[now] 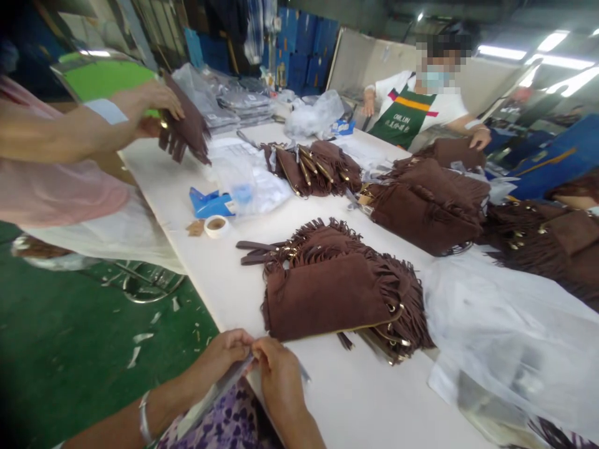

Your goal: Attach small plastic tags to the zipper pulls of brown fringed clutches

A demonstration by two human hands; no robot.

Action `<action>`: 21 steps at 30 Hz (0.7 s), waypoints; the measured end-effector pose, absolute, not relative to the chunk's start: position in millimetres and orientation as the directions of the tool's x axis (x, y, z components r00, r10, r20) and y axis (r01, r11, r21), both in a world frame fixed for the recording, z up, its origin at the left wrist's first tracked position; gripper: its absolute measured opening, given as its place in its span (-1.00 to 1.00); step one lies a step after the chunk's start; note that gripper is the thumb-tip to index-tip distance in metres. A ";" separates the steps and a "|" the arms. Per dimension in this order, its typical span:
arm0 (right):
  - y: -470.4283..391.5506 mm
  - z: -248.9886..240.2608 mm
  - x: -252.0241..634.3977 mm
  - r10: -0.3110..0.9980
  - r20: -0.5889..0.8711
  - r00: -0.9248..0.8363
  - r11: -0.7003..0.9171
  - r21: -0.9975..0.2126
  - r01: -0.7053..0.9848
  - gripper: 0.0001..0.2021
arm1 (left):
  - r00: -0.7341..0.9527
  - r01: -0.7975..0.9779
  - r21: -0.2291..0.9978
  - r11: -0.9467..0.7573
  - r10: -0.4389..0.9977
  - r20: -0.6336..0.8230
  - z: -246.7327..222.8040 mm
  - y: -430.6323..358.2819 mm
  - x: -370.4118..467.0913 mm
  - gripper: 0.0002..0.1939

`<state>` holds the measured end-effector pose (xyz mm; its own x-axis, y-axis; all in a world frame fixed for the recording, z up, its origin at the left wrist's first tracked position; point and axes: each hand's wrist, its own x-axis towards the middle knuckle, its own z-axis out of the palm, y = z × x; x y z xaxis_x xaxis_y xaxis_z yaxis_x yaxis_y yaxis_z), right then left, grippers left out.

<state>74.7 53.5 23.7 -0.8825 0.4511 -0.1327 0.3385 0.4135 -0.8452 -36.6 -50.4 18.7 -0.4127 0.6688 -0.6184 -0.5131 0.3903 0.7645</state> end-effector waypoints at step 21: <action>70.6 27.6 71.3 0.324 -0.168 -0.931 0.644 -0.682 0.347 -0.81 | -0.419 -0.510 0.745 0.429 0.632 -0.651 15.4 -48.6 -35.0 -0.79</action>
<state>71.3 70.6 27.6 -0.9309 0.3241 -0.1685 0.3475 0.6436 -0.6819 -35.0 -48.6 15.4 -0.4194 0.6325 -0.6512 -0.5099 0.4294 0.7454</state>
